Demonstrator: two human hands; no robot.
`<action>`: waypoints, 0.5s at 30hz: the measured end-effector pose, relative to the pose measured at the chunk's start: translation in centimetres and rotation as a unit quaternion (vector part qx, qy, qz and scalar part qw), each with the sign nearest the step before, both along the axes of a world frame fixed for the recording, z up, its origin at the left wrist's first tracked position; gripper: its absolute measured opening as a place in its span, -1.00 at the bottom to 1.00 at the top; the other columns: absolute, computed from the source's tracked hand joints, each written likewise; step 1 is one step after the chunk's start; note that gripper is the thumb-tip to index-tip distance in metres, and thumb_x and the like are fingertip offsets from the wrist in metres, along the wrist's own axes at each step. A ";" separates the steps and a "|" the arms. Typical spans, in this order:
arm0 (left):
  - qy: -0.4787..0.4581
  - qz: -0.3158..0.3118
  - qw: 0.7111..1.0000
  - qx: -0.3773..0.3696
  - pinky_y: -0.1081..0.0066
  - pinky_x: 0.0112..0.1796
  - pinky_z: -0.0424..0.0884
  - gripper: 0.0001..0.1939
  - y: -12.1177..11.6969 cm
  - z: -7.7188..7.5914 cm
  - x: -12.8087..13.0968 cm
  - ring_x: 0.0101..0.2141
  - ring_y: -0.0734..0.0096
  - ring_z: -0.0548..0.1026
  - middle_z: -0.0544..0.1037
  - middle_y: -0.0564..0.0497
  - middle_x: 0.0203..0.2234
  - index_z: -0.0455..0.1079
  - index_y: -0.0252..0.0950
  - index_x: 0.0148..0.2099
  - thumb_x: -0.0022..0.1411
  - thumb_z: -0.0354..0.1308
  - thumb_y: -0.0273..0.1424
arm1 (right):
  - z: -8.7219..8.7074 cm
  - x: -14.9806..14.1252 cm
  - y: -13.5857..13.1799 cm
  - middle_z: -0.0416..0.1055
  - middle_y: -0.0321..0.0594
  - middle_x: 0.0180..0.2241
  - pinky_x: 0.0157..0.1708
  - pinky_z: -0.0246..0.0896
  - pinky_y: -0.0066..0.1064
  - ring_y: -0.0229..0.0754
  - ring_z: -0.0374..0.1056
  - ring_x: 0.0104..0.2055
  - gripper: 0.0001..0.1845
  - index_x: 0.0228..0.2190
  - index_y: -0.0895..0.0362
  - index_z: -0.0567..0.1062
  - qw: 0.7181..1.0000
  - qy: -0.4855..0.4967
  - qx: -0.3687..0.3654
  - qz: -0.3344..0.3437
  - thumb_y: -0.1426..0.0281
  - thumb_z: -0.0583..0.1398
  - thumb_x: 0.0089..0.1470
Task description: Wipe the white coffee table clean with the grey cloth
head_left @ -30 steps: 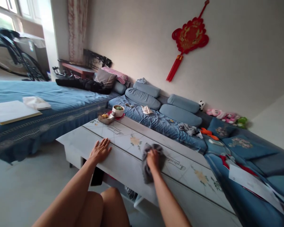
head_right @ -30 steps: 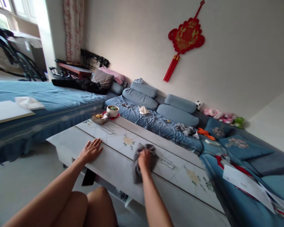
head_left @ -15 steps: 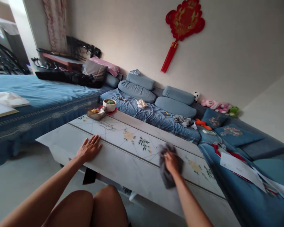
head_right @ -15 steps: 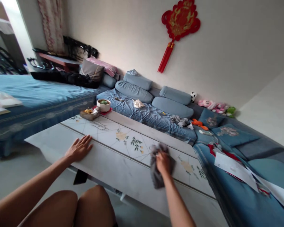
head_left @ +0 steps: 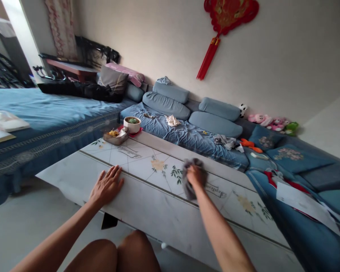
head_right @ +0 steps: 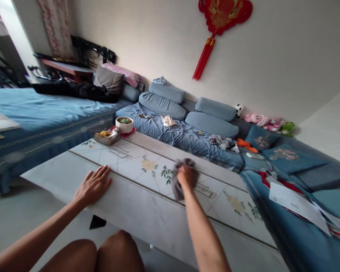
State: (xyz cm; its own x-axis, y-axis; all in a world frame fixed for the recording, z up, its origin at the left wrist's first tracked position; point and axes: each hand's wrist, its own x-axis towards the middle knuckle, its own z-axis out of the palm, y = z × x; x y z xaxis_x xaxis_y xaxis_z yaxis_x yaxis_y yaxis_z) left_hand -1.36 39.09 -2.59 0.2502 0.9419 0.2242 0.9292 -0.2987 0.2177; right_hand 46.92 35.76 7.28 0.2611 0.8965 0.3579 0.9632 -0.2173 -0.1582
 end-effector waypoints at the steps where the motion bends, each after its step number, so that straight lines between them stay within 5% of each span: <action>1: 0.002 0.002 1.000 -0.002 -0.23 0.66 -0.01 -0.23 0.0 0.2 0.0 0.68 -0.01 0.09 0.16 -0.19 0.69 0.20 -0.31 0.71 0.67 -0.19 -0.08 | -0.7 -5.1 2.6 0.70 0.19 0.06 0.29 0.36 -0.13 0.08 0.55 0.19 -0.58 0.00 0.20 0.75 0.998 0.005 -0.021 0.062 0.41 0.08 0.50; 5: 0.013 0.011 1.000 -0.024 -0.18 0.66 0.02 -0.26 -0.1 1.3 -0.1 0.68 0.02 0.11 0.19 -0.18 0.68 0.26 -0.27 0.70 0.65 -0.10 -0.10 | -3.0 -24.9 8.3 0.59 -0.01 0.37 0.50 0.21 -0.15 0.03 0.37 0.47 -0.53 0.34 0.16 0.62 0.963 0.024 -0.064 0.262 0.34 0.16 0.56; 8: 0.028 0.010 0.999 -0.032 -0.19 0.65 0.07 -0.26 -0.1 1.8 -0.3 0.67 0.03 0.13 0.20 -0.20 0.67 0.27 -0.30 0.69 0.64 -0.12 -0.13 | -3.3 -30.8 9.1 0.44 -0.13 0.51 0.57 0.13 -0.11 -0.01 0.26 0.57 -0.44 0.48 0.07 0.50 0.945 0.038 -0.078 0.314 0.27 0.19 0.58; 11: 0.038 0.007 0.999 -0.024 -0.20 0.64 0.09 -0.24 0.0 1.8 -0.7 0.67 0.03 0.14 0.19 -0.19 0.67 0.25 -0.30 0.70 0.65 -0.18 -0.12 | -2.9 -24.5 8.5 0.45 -0.15 0.50 0.55 0.15 -0.12 -0.04 0.25 0.57 -0.46 0.48 0.03 0.51 0.954 0.051 -0.080 0.284 0.24 0.16 0.61; 15: 0.035 0.007 0.999 -0.021 -0.16 0.64 0.09 -0.22 0.4 1.2 -1.1 0.66 0.03 0.16 0.23 -0.15 0.66 0.27 -0.25 0.70 0.63 -0.22 -0.07 | -1.4 -3.7 3.0 0.54 0.06 0.40 0.49 0.22 -0.07 0.05 0.33 0.49 -0.48 0.40 0.15 0.57 0.989 0.058 -0.071 0.113 0.35 0.08 0.60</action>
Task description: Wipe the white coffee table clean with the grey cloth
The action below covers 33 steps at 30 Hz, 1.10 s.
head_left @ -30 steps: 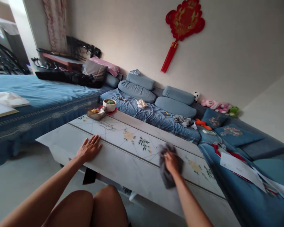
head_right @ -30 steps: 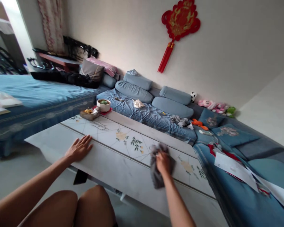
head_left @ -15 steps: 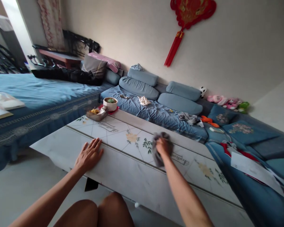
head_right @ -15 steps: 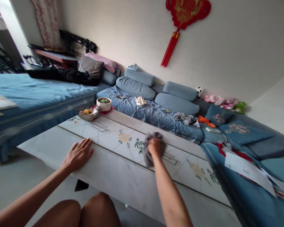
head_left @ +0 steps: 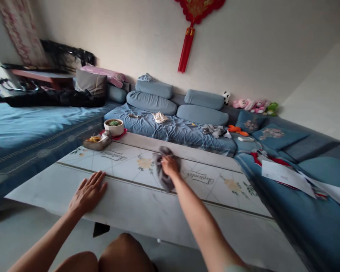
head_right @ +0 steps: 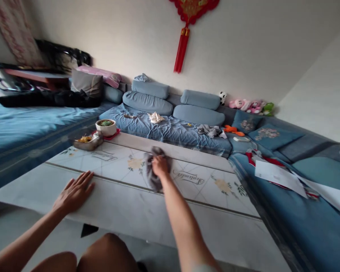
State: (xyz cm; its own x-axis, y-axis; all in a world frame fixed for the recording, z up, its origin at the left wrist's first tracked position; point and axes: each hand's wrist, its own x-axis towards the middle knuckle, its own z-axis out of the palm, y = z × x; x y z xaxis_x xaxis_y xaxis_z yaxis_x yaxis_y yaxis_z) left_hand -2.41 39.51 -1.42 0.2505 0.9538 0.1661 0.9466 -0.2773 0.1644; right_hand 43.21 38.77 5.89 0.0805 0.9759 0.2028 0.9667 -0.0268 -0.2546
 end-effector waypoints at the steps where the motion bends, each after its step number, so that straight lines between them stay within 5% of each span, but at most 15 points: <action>1: -0.001 0.001 1.000 0.001 -0.16 0.64 0.09 -0.20 0.1 -0.3 0.0 0.66 0.03 0.15 0.23 -0.14 0.66 0.26 -0.26 0.70 0.63 -0.24 -0.06 | 0.5 5.6 -2.6 0.54 0.12 0.38 0.48 0.24 -0.06 0.07 0.36 0.46 -0.48 0.38 0.18 0.59 0.998 -0.004 -0.001 -0.059 0.39 0.07 0.58; 4: -0.005 0.009 1.000 0.021 -0.16 0.65 0.06 -0.13 0.2 -1.2 0.0 0.67 0.05 0.14 0.20 -0.10 0.67 0.22 -0.32 0.70 0.61 -0.36 -0.02 | 2.1 19.7 -12.1 0.57 0.31 0.29 0.38 0.31 -0.01 0.17 0.45 0.38 -0.46 0.33 0.28 0.62 0.969 -0.022 -0.010 -0.244 0.39 0.04 0.56; 6: -0.012 0.016 0.999 0.038 -0.14 0.65 0.04 -0.14 0.3 -1.8 -0.1 0.67 0.12 0.14 0.23 0.01 0.67 0.20 -0.23 0.71 0.60 -0.38 0.00 | 2.9 25.6 -17.8 0.58 0.43 0.23 0.29 0.36 0.06 0.24 0.49 0.33 -0.43 0.30 0.32 0.64 0.937 -0.031 -0.017 -0.347 0.36 0.01 0.56; 9: -0.019 0.019 0.999 0.047 -0.13 0.66 0.05 -0.21 0.2 -2.3 -0.1 0.67 0.19 0.15 0.33 0.17 0.63 0.15 -0.01 0.72 0.60 -0.30 0.00 | 3.3 29.8 -21.4 0.55 0.50 0.19 0.17 0.36 0.16 0.30 0.52 0.28 -0.39 0.24 0.27 0.68 0.895 -0.034 -0.031 -0.443 0.36 -0.06 0.56; 11: -0.018 0.018 0.999 0.046 -0.13 0.66 0.05 -0.21 0.1 -2.2 -0.1 0.67 0.17 0.15 0.32 0.14 0.63 0.15 -0.03 0.73 0.60 -0.27 -0.02 | 3.1 29.8 -19.7 0.53 0.56 0.20 0.13 0.34 0.20 0.33 0.51 0.28 -0.35 0.21 0.25 0.70 0.886 -0.033 -0.036 -0.462 0.38 -0.11 0.55; 14: -0.013 0.009 0.999 0.043 -0.17 0.65 0.06 -0.19 -0.2 -1.9 0.0 0.66 0.04 0.16 0.27 -0.06 0.66 0.22 -0.20 0.71 0.61 -0.23 -0.03 | 2.6 26.3 -12.0 0.51 0.61 0.22 0.18 0.30 0.13 0.29 0.47 0.30 -0.38 0.19 0.33 0.70 0.911 -0.031 -0.038 -0.409 0.42 -0.09 0.55; 16: -0.012 0.003 0.999 0.045 -0.20 0.65 0.07 -0.18 -0.4 -1.6 0.0 0.66 0.01 0.16 0.24 -0.14 0.66 0.24 -0.26 0.70 0.62 -0.24 -0.03 | 2.1 21.2 -4.8 0.53 0.53 0.24 0.27 0.23 -0.02 0.16 0.44 0.33 -0.45 0.18 0.37 0.69 0.946 -0.028 -0.036 -0.320 0.46 -0.03 0.55; 20: -0.005 0.011 1.000 0.027 -0.18 0.65 0.08 -0.20 -0.6 -0.9 0.2 0.66 0.06 0.17 0.23 -0.11 0.67 0.24 -0.25 0.70 0.64 -0.26 -0.03 | 0.6 3.2 8.4 0.53 0.35 0.32 0.42 0.10 -0.21 0.00 0.35 0.39 -0.48 0.31 0.47 0.57 0.996 -0.019 -0.017 -0.081 0.49 0.02 0.57; 24: -0.004 0.019 1.000 0.014 -0.09 0.65 0.08 -0.25 -0.9 0.0 0.3 0.66 0.10 0.17 0.24 -0.07 0.67 0.26 -0.18 0.70 0.65 -0.17 -0.04 | -1.5 -17.3 13.0 0.43 0.10 0.50 0.54 0.07 -0.13 0.03 0.24 0.54 -0.46 0.45 0.26 0.50 0.991 -0.007 -0.004 0.130 0.33 0.12 0.63; 26: -0.002 0.019 1.000 0.005 -0.10 0.65 0.09 -0.25 -1.0 0.5 0.2 0.66 0.09 0.17 0.24 -0.06 0.67 0.26 -0.17 0.70 0.65 -0.16 -0.04 | -2.1 -22.9 12.6 0.35 -0.03 0.57 0.59 0.04 -0.08 0.01 0.18 0.61 -0.43 0.51 0.17 0.45 0.982 -0.003 -0.007 0.187 0.26 0.14 0.63; 29: -0.001 0.018 1.000 -0.007 -0.11 0.65 0.09 -0.24 -1.1 0.9 0.1 0.66 0.09 0.17 0.23 -0.06 0.67 0.25 -0.18 0.70 0.65 -0.18 -0.05 | -2.3 -21.3 11.1 0.33 -0.14 0.59 0.61 0.04 -0.09 -0.04 0.14 0.63 -0.42 0.53 0.09 0.44 0.979 -0.001 -0.011 0.203 0.24 0.11 0.65; 31: -0.002 0.017 1.000 -0.015 -0.10 0.66 0.05 -0.23 -1.1 1.0 0.1 0.67 0.10 0.13 0.21 -0.06 0.68 0.22 -0.20 0.71 0.65 -0.20 -0.05 | -1.9 -13.8 9.6 0.36 -0.10 0.57 0.60 0.07 -0.12 -0.04 0.17 0.61 -0.42 0.52 0.10 0.45 0.987 -0.003 -0.010 0.161 0.26 0.07 0.65; 33: -0.003 0.018 1.000 -0.022 -0.09 0.67 -0.01 -0.21 -1.1 0.9 0.2 0.68 0.09 0.10 0.19 -0.09 0.69 0.19 -0.25 0.73 0.66 -0.23 -0.06 | -1.0 -3.3 6.7 0.43 0.03 0.51 0.57 0.12 -0.11 0.01 0.25 0.56 -0.42 0.48 0.18 0.50 0.997 -0.007 -0.011 0.076 0.32 0.03 0.63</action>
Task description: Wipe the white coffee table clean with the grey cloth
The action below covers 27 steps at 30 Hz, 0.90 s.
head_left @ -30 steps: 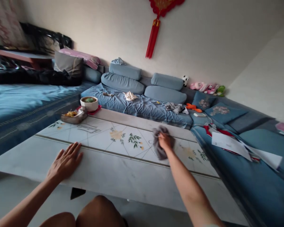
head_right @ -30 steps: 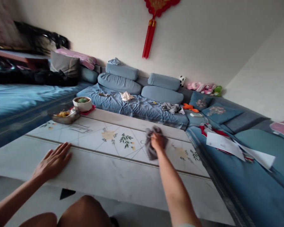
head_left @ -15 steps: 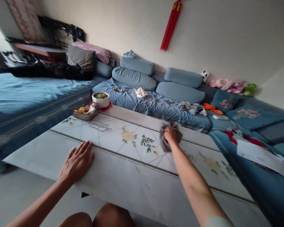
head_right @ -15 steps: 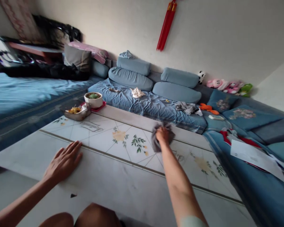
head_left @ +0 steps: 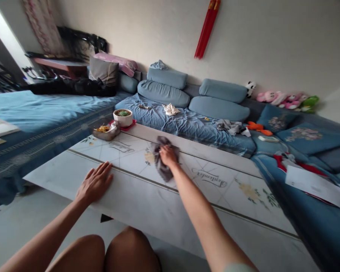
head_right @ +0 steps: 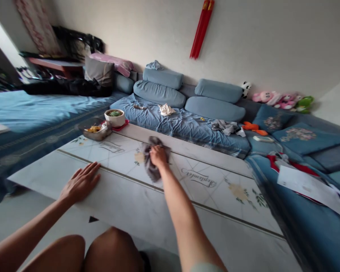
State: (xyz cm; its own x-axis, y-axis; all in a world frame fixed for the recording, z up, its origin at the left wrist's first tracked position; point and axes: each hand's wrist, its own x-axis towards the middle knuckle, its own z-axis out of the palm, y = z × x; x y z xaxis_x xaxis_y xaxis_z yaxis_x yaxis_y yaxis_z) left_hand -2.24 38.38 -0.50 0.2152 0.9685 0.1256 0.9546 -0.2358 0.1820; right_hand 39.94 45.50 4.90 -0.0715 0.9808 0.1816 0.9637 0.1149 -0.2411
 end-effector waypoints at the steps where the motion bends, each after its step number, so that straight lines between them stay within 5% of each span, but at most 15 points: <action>1: 0.000 0.001 1.000 -0.002 -0.09 0.67 -0.04 -0.20 0.0 -0.1 0.1 0.69 0.07 0.08 0.18 -0.11 0.69 0.18 -0.28 0.73 0.66 -0.26 -0.06 | 0.6 5.7 -2.2 0.47 0.10 0.46 0.55 0.15 -0.10 0.05 0.29 0.52 -0.41 0.45 0.22 0.53 0.999 -0.004 -0.002 -0.054 0.35 0.02 0.60; 4: -0.003 0.001 1.000 0.005 -0.12 0.67 -0.07 -0.19 0.0 -0.2 0.3 0.69 0.01 0.07 0.18 -0.19 0.69 0.18 -0.39 0.72 0.69 -0.31 -0.07 | 2.4 21.0 -11.6 0.57 0.26 0.33 0.49 0.24 0.00 0.17 0.40 0.42 -0.37 0.39 0.29 0.57 0.971 -0.021 -0.011 -0.238 0.43 -0.01 0.51; 6: -0.005 0.002 1.000 0.014 -0.16 0.66 -0.05 -0.20 0.0 -0.1 0.4 0.68 -0.02 0.09 0.18 -0.22 0.69 0.18 -0.42 0.71 0.70 -0.31 -0.09 | 3.4 27.9 -18.6 0.57 0.36 0.28 0.43 0.31 0.11 0.26 0.43 0.39 -0.32 0.41 0.32 0.54 0.935 -0.032 -0.019 -0.354 0.44 -0.05 0.47; 10: 0.003 -0.008 1.000 0.016 -0.17 0.65 -0.02 -0.23 -0.3 0.5 0.7 0.67 0.00 0.13 0.21 -0.23 0.68 0.20 -0.42 0.69 0.72 -0.30 -0.10 | 4.4 32.6 -27.1 0.50 0.54 0.29 0.32 0.35 0.34 0.40 0.43 0.41 -0.23 0.47 0.38 0.47 0.871 -0.048 -0.040 -0.487 0.45 -0.15 0.44; 14: 0.002 -0.023 0.999 0.034 -0.18 0.64 -0.02 -0.25 -0.3 0.5 0.5 0.66 0.01 0.13 0.24 -0.25 0.66 0.20 -0.43 0.69 0.74 -0.28 -0.11 | 3.4 26.9 -26.4 0.53 0.49 0.28 0.33 0.38 0.28 0.36 0.45 0.41 -0.30 0.42 0.31 0.54 0.889 -0.050 -0.048 -0.452 0.46 -0.09 0.47; 19: -0.006 -0.027 0.999 0.040 -0.21 0.61 0.03 -0.26 0.2 0.0 0.2 0.65 -0.05 0.15 0.24 -0.28 0.66 0.19 -0.44 0.68 0.73 -0.23 -0.11 | -1.8 7.3 -23.1 0.63 -0.03 0.29 0.48 0.31 -0.18 0.00 0.45 0.41 -0.56 0.20 0.00 0.73 0.969 -0.020 -0.029 -0.246 0.39 0.11 0.54; 22: 0.002 -0.026 0.999 0.020 -0.19 0.61 0.04 -0.22 0.6 -0.2 -0.1 0.66 -0.03 0.13 0.21 -0.24 0.68 0.16 -0.43 0.70 0.72 -0.31 -0.09 | -5.4 -3.3 -24.2 0.44 -0.03 0.49 0.63 0.14 0.02 0.04 0.21 0.62 -0.45 0.49 0.08 0.50 0.997 0.035 0.052 -0.050 0.32 0.12 0.61; 24: 0.013 -0.028 0.999 0.012 -0.15 0.62 0.01 -0.20 0.9 -0.4 -0.4 0.68 0.03 0.10 0.16 -0.17 0.70 0.12 -0.41 0.72 0.69 -0.38 -0.11 | -7.3 -5.2 -27.1 0.31 -0.10 0.59 0.67 0.08 0.07 0.02 0.09 0.69 -0.39 0.58 0.05 0.38 0.995 0.056 0.083 -0.009 0.27 0.10 0.65; 27: 0.015 -0.027 0.999 0.005 -0.11 0.63 -0.05 -0.15 1.4 -0.6 -0.7 0.68 0.08 0.07 0.11 -0.15 0.71 0.10 -0.43 0.73 0.56 -0.18 -0.14 | -8.7 1.1 -35.1 0.36 -0.13 0.56 0.63 0.18 0.09 0.03 0.17 0.66 -0.41 0.54 0.00 0.44 0.991 0.049 0.104 -0.065 0.25 0.04 0.65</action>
State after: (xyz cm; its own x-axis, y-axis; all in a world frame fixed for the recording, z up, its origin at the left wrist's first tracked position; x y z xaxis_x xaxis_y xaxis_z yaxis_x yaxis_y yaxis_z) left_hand -2.94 39.78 -1.09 0.2714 0.9538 0.1286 0.9455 -0.2892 0.1500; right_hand 41.02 10.43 -3.81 0.0818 0.9213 0.3800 0.9465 0.0476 -0.3191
